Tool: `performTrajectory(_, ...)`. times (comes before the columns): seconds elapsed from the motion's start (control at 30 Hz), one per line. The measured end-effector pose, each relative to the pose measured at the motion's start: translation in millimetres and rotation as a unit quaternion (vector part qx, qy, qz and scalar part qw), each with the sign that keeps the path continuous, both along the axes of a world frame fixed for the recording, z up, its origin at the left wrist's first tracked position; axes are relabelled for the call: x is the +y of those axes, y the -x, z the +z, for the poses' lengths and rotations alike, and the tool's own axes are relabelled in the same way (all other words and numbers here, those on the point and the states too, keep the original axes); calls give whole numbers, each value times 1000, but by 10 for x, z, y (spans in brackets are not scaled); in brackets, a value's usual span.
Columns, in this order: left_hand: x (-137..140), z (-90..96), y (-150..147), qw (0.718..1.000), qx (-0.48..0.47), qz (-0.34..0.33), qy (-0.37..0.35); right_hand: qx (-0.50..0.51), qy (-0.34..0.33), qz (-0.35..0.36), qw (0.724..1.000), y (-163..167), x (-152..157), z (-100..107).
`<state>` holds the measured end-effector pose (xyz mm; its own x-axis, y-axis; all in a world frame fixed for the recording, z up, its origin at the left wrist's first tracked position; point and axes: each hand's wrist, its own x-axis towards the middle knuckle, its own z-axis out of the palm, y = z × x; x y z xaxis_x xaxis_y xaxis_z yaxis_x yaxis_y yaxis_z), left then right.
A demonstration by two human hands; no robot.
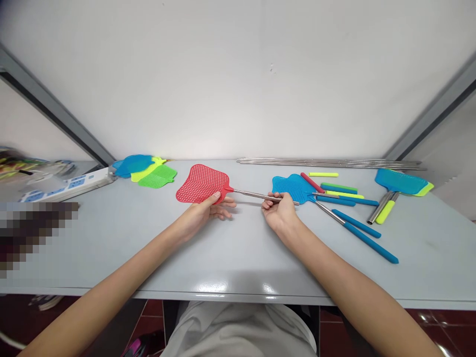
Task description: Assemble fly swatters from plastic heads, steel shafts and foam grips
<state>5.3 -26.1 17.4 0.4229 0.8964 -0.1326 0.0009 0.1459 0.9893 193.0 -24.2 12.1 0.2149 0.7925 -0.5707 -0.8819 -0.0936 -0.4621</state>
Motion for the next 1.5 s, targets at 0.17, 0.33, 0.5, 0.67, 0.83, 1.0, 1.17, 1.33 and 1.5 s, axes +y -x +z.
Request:
performTrajectory(0.17, 2, 50, -9, 997, -65, 52, 2, -3, -9, 2, 1000, -6, -9, 47)
performTrajectory(0.33, 48, 222, 123, 985, -151, 48, 65, -22, -25, -35, 999, -71, 1, 118)
performTrajectory(0.5, 94, 342, 285, 978, -161, -13, 131, -24, -34, -45, 998, -123, 26, 139)
performTrajectory(0.67, 82, 283, 271, 971, -105, -15, 214, -38, -26, -61, 997, -152, 47, 141)
performTrajectory(0.83, 75, 167, 181, 963, -127, 15, 238, -6, -92, -91, 992, -176, 60, 177)
performTrajectory(1.0, 101, 204, 182, 948, -170, 71, 261, 65, -126, -64, 988, -161, 37, 185)
performTrajectory(1.17, 90, 194, 138, 944, -164, 152, 241, 60, -112, -66, 990, -148, 0, 175)
performTrajectory(1.33, 74, 136, 82, 936, -190, 206, 214, 41, -129, -96, 986, -184, -5, 202)
performTrajectory(1.5, 17, 182, 45, 950, -189, 189, 163, 52, -136, -120, 982, -226, 10, 235)
